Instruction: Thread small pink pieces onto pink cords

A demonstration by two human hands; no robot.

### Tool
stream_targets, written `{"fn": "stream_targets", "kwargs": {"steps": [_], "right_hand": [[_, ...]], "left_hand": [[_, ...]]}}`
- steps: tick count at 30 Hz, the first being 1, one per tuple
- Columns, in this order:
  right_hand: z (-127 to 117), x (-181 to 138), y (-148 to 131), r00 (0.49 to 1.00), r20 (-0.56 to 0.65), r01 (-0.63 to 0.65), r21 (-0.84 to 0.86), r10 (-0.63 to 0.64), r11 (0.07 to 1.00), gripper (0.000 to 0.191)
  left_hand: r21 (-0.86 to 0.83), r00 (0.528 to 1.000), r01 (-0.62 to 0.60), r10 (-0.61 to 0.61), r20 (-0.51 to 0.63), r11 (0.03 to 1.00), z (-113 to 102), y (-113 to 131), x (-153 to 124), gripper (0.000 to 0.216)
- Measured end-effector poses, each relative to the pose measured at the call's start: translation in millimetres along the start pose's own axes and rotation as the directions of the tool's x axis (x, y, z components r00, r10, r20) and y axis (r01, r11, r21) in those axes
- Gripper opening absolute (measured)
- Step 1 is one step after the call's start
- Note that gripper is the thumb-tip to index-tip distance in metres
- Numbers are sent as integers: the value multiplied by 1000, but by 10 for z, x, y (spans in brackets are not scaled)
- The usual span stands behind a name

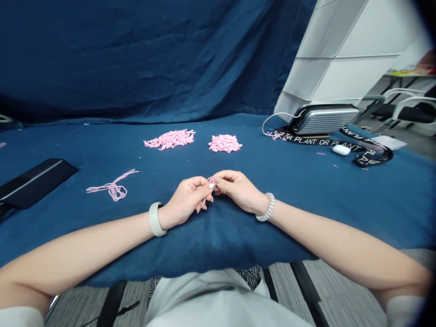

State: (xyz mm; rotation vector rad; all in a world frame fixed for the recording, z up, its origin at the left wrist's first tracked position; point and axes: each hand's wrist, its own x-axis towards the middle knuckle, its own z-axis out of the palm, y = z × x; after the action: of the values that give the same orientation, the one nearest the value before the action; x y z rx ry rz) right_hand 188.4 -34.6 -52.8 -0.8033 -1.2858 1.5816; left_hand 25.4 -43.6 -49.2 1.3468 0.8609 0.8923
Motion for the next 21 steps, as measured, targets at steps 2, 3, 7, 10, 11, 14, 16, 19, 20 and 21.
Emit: {"fn": "stream_targets", "kwargs": {"steps": [2,3,7,10,11,14,16,19,20,21], "right_hand": [[-16,8,13,999,32,-32,65,30,997,24],[-26,12,18,998,51,-52,93,47,994,26],[-62,29,31,990,128,-75,104,61,992,32],[-78,30,31,982,185,-52,44,43,998,34],[-78,27,28,981,192,-45,23,40,999,34],[-69,14,4,981,193,-30,-28,35,999,35],[-59,5,-22,980,198,-20,-55,30,998,36],[-53,-6,-63,979,201,-10,-82,26,997,35],[-55,-8,-72,979,203,-9,-84,26,996,34],[-58,-8,-78,978,206,-10,-80,26,997,31]], "left_hand": [[-10,1000,2,-2,-5,1000,2,4,0,30],[-14,1000,1,-1,-8,1000,4,5,0,30],[-35,1000,2,-3,-15,999,2,-4,3,28],[-51,1000,13,-13,-11,999,-5,-22,7,26],[-53,1000,14,-15,-8,998,-7,-27,9,26],[-47,1000,21,-21,-2,999,-13,-30,11,24],[-26,1000,26,-26,10,999,-16,-21,10,24],[4,998,31,-32,50,999,-19,4,3,27],[10,997,35,-35,65,999,-20,11,0,28],[17,996,39,-40,78,999,-20,16,-2,29]]}}
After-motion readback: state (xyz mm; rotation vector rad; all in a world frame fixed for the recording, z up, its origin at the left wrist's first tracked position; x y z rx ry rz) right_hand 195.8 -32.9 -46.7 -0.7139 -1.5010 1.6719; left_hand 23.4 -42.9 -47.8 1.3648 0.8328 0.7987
